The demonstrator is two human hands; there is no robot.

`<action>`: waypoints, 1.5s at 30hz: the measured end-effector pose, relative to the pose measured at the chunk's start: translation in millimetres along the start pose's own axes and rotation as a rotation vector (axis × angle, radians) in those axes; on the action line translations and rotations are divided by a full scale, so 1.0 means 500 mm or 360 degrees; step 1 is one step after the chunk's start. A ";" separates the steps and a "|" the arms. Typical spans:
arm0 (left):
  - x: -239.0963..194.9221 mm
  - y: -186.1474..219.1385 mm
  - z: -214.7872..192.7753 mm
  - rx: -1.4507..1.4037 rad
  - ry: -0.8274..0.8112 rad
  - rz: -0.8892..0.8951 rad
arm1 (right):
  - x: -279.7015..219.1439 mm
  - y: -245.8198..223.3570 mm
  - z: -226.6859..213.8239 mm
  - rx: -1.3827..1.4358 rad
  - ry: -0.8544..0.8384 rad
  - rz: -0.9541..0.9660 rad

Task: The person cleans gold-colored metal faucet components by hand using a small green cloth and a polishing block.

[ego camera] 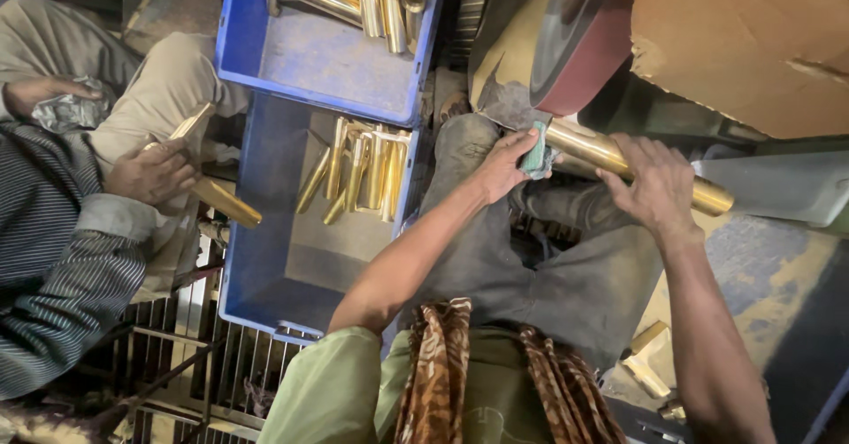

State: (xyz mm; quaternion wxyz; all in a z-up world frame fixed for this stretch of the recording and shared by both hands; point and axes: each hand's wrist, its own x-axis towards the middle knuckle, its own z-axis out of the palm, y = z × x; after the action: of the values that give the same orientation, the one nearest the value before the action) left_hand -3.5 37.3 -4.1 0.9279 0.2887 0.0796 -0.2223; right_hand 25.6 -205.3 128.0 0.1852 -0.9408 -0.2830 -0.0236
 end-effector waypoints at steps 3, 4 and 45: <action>0.006 -0.005 -0.004 -0.0016 0.0091 -0.0067 | 0.009 0.005 -0.006 -0.0022 -0.0057 0.0020; 0.007 -0.008 -0.008 -0.0007 0.0085 -0.0056 | 0.011 0.004 -0.005 -0.0002 -0.0065 0.0005; -0.293 0.113 0.221 0.0668 0.0010 0.0127 | -0.206 -0.090 0.058 0.1503 0.0307 0.0567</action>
State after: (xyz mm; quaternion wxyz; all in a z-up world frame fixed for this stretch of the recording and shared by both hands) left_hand -105.6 69.6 155.4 0.8552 0.4792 0.0229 -0.1963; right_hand -87.0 -214.0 100.8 0.6165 -0.7816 -0.0796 0.0521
